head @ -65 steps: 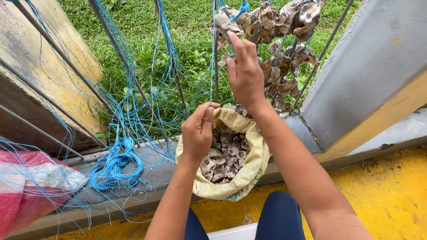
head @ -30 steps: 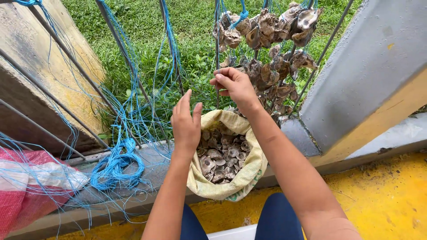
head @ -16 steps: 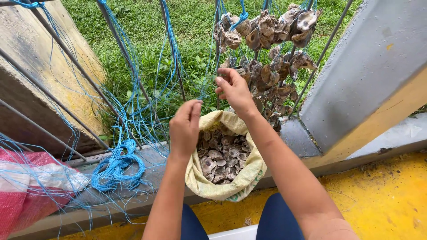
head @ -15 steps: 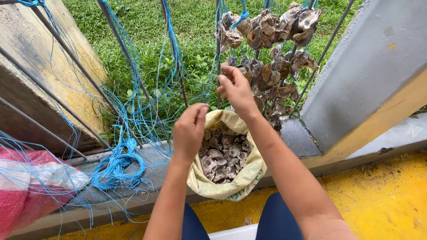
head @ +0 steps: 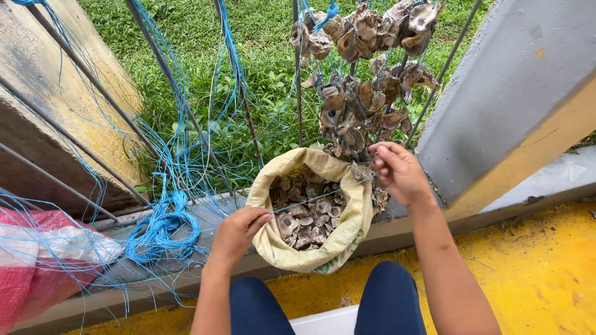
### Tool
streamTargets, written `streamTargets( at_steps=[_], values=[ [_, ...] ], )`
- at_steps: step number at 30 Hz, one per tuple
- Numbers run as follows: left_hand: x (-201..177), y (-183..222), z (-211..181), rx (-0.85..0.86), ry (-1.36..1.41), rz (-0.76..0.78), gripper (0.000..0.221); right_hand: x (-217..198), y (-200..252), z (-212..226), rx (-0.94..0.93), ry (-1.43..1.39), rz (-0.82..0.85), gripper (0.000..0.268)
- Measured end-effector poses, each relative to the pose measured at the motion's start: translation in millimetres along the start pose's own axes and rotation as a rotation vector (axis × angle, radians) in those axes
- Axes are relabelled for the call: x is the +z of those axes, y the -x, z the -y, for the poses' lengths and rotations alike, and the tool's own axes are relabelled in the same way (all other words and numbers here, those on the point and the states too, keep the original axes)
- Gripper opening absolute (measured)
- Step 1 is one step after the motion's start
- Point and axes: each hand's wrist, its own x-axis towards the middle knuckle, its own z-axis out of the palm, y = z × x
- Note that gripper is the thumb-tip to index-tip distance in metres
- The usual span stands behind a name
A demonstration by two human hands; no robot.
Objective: Stringing oyster shells onto blue twine for aquaculture purposes.
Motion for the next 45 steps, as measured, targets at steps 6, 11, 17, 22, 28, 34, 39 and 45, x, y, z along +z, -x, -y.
streamTargets(
  at_steps=[6,11,17,22,28,34,39,45],
  values=[
    [12,5,39,-0.316,0.453,-0.098,0.027,25,16,5,-0.324,0.275,-0.153,0.027],
    [54,-16,1,-0.327,1.275,-0.295,0.023,74,43,-46,-0.218,0.478,-0.008,0.027],
    [87,-32,-39,-0.317,1.596,-0.420,0.020,118,91,-87,0.233,0.393,0.295,0.027],
    [119,-17,-40,-0.426,1.679,-0.251,0.021,125,89,-85,-0.111,0.073,0.051,0.032],
    [130,-15,-28,-0.606,1.399,0.071,0.024,110,76,-68,-0.042,-0.277,0.066,0.025],
    [132,-11,7,-0.559,1.005,0.286,0.043,94,73,-51,-0.240,0.348,0.013,0.020],
    [98,-20,-16,-0.488,1.081,0.157,0.035,96,73,-47,-0.388,0.964,0.005,0.022],
    [119,-24,28,-0.475,1.010,0.077,0.029,92,67,-73,-0.412,0.958,0.166,0.021]
  ],
)
